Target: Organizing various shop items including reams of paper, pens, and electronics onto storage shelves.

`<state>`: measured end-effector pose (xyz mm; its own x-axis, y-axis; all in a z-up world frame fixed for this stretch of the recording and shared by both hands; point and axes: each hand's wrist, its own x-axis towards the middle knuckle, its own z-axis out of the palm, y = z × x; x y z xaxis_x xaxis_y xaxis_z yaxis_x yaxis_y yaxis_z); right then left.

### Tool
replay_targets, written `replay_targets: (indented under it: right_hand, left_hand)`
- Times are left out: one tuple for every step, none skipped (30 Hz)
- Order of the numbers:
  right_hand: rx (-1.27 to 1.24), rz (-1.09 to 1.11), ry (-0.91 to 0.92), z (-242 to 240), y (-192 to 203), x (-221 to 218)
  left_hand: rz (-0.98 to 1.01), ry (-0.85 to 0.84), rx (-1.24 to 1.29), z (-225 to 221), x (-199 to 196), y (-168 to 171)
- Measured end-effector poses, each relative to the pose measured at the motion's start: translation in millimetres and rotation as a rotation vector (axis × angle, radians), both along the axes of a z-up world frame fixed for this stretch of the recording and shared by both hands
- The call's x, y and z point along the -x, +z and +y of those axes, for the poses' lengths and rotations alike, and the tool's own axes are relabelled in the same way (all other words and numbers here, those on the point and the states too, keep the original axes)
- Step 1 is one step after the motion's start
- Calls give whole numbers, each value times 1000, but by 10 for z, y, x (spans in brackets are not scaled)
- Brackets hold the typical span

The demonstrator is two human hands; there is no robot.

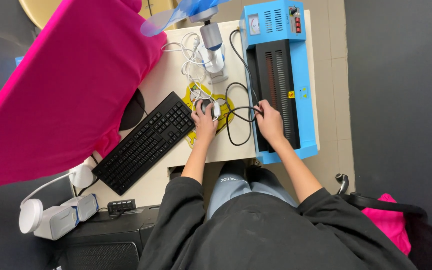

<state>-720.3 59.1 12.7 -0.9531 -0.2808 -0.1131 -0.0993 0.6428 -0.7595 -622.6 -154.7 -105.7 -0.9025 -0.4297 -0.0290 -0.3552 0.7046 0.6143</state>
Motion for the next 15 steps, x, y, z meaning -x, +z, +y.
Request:
replay_targets:
  right_hand:
    - [0,4,-9,19,17,48]
    - [-26,-11,23,40,37,93]
    - [-50,-26,56,55,56,132]
    - [-48,-24,49,73,26,141]
    - [-51,-31,83,81,-7,151]
    - [-54,-38,118,88,-40,158]
    - [-50,-35,117,92,-25,151]
    - [-53,-18,137,97,-10,142]
    - [-56,-5,160,98,3,123]
    - [-51,-5,162,101,101,110]
    - [-55,-23,155,114,203,121]
    - [-59,-42,149,129,306,130]
    - [-58,-36,146,172,302,161]
    - [32,-82,186,217,301,190]
    - [124,-127,226,258,301,219]
  left_hand:
    - [4,-9,0,19,11,-45]
    - [-3,-3,43,39,19,-87]
    - [-10,5,88,52,17,-125]
    - [-6,-2,89,51,17,-117]
    - [-13,-22,123,42,13,-109]
    - [-19,-42,156,31,6,-101]
    - [-17,-42,161,9,8,-53]
    - [-65,-61,92,-13,8,-4]
    - [-115,-76,23,-37,-13,47]
    - [-116,-74,28,-56,-29,118]
    - [-129,-110,55,-66,-14,186]
    - [-143,-145,82,-75,-1,255]
    - [-137,-148,84,-60,-21,306]
    - [-31,-139,78,-44,-44,358]
    - [74,-132,73,-34,-64,414]
